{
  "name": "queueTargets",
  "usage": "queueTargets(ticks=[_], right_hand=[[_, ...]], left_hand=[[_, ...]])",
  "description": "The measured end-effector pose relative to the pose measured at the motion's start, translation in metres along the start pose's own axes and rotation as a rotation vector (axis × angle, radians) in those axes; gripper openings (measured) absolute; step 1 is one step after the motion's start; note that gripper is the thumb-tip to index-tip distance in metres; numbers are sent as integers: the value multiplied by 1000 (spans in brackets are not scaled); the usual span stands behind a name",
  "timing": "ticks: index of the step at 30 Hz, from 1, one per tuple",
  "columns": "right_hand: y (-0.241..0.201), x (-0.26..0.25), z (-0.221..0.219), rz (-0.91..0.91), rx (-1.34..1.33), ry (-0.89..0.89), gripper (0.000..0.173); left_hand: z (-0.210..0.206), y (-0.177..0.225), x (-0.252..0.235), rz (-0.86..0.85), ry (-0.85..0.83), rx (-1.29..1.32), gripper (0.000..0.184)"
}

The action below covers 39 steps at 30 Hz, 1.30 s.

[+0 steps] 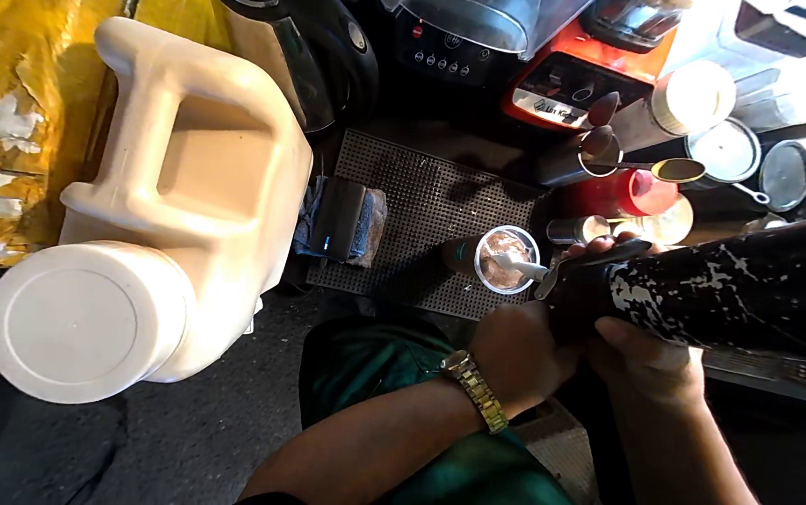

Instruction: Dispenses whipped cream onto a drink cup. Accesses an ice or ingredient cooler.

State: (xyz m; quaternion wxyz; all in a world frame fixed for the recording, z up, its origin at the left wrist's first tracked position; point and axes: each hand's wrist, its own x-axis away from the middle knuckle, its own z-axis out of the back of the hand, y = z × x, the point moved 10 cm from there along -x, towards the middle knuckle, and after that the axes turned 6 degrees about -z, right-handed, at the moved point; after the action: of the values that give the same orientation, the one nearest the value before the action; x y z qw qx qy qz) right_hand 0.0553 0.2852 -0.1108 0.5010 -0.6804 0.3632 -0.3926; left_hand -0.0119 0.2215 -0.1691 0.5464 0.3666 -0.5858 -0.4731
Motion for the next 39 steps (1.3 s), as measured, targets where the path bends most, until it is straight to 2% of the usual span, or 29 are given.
queueTargets(ticks=[30, 36, 39], right_hand=[[3, 0, 1, -21, 11, 12, 84], [1, 2, 1, -9, 26, 15, 79], [2, 0, 1, -11, 17, 15, 83]], left_hand=[[1, 0, 1, 17, -13, 12, 26], [1, -1, 1, 24, -6, 15, 28], [0, -1, 1, 24, -12, 15, 28]])
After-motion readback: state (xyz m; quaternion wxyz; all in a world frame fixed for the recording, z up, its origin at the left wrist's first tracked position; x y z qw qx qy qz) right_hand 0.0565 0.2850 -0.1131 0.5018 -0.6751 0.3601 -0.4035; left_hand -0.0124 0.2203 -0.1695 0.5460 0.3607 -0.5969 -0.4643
